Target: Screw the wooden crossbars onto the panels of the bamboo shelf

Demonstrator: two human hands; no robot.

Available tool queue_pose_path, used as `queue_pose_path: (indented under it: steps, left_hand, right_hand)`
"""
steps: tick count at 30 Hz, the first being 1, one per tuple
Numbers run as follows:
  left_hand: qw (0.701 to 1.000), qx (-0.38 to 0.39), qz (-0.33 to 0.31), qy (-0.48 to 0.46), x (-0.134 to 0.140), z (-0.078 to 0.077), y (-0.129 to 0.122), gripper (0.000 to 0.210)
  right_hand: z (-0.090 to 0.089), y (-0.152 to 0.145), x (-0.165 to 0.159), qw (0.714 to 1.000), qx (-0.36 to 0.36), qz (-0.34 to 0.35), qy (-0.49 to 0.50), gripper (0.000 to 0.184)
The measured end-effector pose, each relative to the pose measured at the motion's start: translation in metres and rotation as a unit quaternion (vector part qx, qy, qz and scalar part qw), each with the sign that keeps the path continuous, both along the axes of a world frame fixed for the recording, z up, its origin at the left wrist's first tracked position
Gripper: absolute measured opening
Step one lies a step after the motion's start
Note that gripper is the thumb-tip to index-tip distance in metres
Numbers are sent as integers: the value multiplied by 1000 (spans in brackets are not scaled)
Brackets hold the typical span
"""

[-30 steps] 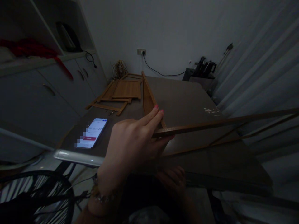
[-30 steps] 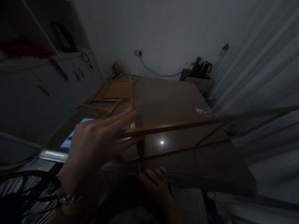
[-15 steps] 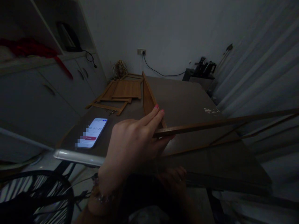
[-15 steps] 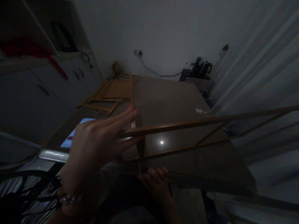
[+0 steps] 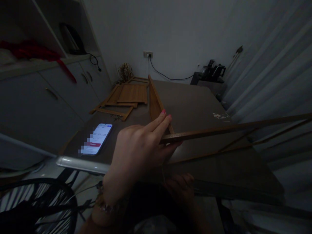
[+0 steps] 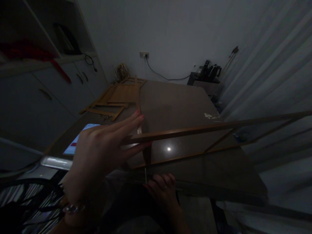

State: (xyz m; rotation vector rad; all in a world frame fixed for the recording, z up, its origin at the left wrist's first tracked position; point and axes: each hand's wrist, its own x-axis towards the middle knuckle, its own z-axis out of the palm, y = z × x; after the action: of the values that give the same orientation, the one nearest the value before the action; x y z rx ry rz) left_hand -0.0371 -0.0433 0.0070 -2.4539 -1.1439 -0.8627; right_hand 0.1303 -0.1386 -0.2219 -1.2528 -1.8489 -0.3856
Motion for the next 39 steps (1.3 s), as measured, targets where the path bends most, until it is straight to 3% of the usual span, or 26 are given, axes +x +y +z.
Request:
queue_pose_path:
  steps: [11,25,31,39]
  left_hand:
    - [1000,-3,-1,-2,-1,0,0,48]
    - [1000,-3,7,4,0,1,-1,50]
    - [1000,-15,3,4,0,1,-2,50]
    - [1000,-21,0,1,0,1,-1,49]
  right_hand:
    - [5,1,-3,999,-13,38,11,10]
    - [4,4,-1,987,-102,125,-2,25]
    - [-1,6,1,983,-130,126,0,18]
    - [6,7,2,986,-135,93,-34,17]
